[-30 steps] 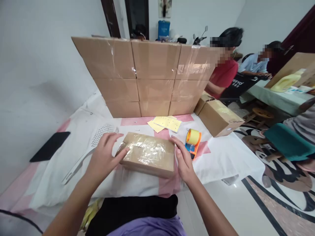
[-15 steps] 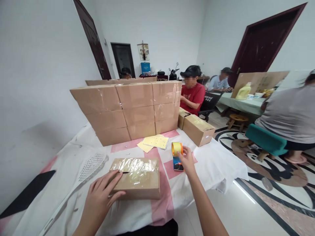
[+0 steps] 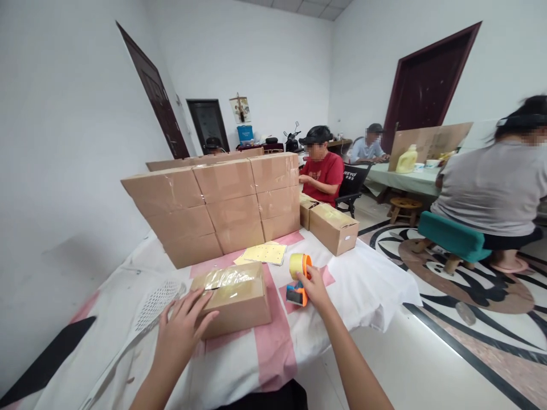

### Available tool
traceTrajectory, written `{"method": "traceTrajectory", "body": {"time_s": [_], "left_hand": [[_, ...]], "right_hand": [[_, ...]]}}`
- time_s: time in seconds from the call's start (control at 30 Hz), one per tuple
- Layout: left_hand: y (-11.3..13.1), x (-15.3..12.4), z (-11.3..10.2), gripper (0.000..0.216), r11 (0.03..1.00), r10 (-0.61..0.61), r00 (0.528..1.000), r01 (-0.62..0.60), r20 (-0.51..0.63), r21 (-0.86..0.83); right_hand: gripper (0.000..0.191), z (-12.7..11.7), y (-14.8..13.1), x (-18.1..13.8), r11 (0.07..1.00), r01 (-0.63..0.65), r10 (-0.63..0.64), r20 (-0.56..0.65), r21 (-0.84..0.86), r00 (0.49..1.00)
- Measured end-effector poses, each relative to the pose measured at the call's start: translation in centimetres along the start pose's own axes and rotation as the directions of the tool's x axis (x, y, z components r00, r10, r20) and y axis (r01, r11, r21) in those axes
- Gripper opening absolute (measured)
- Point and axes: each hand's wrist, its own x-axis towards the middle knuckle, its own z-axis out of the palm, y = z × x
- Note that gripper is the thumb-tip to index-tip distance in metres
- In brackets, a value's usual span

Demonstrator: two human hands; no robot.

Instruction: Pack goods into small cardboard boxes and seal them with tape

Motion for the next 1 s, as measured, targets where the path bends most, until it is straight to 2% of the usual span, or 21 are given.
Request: {"method": "traceTrajectory", "body": {"time_s": [0.13,0.23,0.27,0.33,0.4,0.47,0.53,0.6,0.7,0.77,0.83,0.93,1.0], "left_hand": [[1.7,0.2,-1.3,0.033,0.997,-0.073,0.996,0.072,-0.055,-0.025],[4.5,1.0,-2.7,0.035,0.951,-0.104,0.995,0.098,-0.005,-0.294],[5.8,1.4,-3.0,0.036,0.897,-0.087,0.995,0.096,0.039,-0.432],[8.5,2.1,-3.4,0.039,0.722,-0.024,0.989,0.118,0.145,-0.682],[11.0,2.6,-3.3,0.042,0.535,0.027,0.97,0.19,0.241,-0.823],[12.8,2.9,-3.1,0.042,0.4,0.049,0.95,0.264,0.309,-0.878],[13.9,2.8,-2.8,0.042,0.316,0.028,0.941,0.312,0.338,-0.896],[14.4,2.5,-2.8,0.042,0.265,-0.03,0.943,0.329,0.333,-0.907],[14.6,2.1,-3.2,0.041,0.242,-0.109,0.951,0.308,0.289,-0.92],[14.9,1.8,-3.6,0.042,0.219,-0.106,0.947,0.319,0.302,-0.922],[15.3,1.3,-3.9,0.045,0.166,-0.069,0.928,0.372,0.366,-0.913],[16.1,0.2,-3.7,0.054,0.051,0.001,0.841,0.54,0.541,-0.84],[16.5,-0.4,-3.2,0.058,-0.014,0.021,0.777,0.629,0.629,-0.777]], "right_hand": [[0.042,0.0,-3.8,-2.8,0.977,0.11,-0.097,-0.076,0.185,0.992],[0.037,0.8,-7.5,-5.6,0.936,0.182,-0.168,-0.07,0.303,0.983],[0.038,1.1,-8.6,-6.5,0.925,0.216,-0.205,-0.069,0.311,0.976],[0.043,1.9,-10.4,-7.8,0.903,0.307,-0.295,-0.084,0.3,0.952],[0.049,2.5,-11.6,-8.6,0.876,0.399,-0.388,-0.094,0.27,0.917],[0.05,3.0,-12.0,-8.8,0.854,0.461,-0.45,-0.102,0.241,0.887],[0.049,3.4,-11.7,-8.7,0.841,0.495,-0.478,-0.13,0.217,0.869],[0.048,3.8,-11.0,-8.5,0.842,0.508,-0.48,-0.175,0.183,0.86],[0.049,4.3,-9.4,-7.9,0.846,0.525,-0.498,-0.215,0.091,0.84],[0.051,4.3,-8.5,-7.2,0.854,0.518,-0.494,-0.239,0.051,0.836],[0.052,3.8,-7.9,-6.1,0.886,0.459,-0.419,-0.316,0.061,0.851],[0.052,2.4,-8.0,-4.0,0.939,0.302,-0.196,-0.465,0.166,0.864],[0.053,1.6,-8.7,-2.7,0.929,0.234,-0.077,-0.468,0.286,0.88]]}}
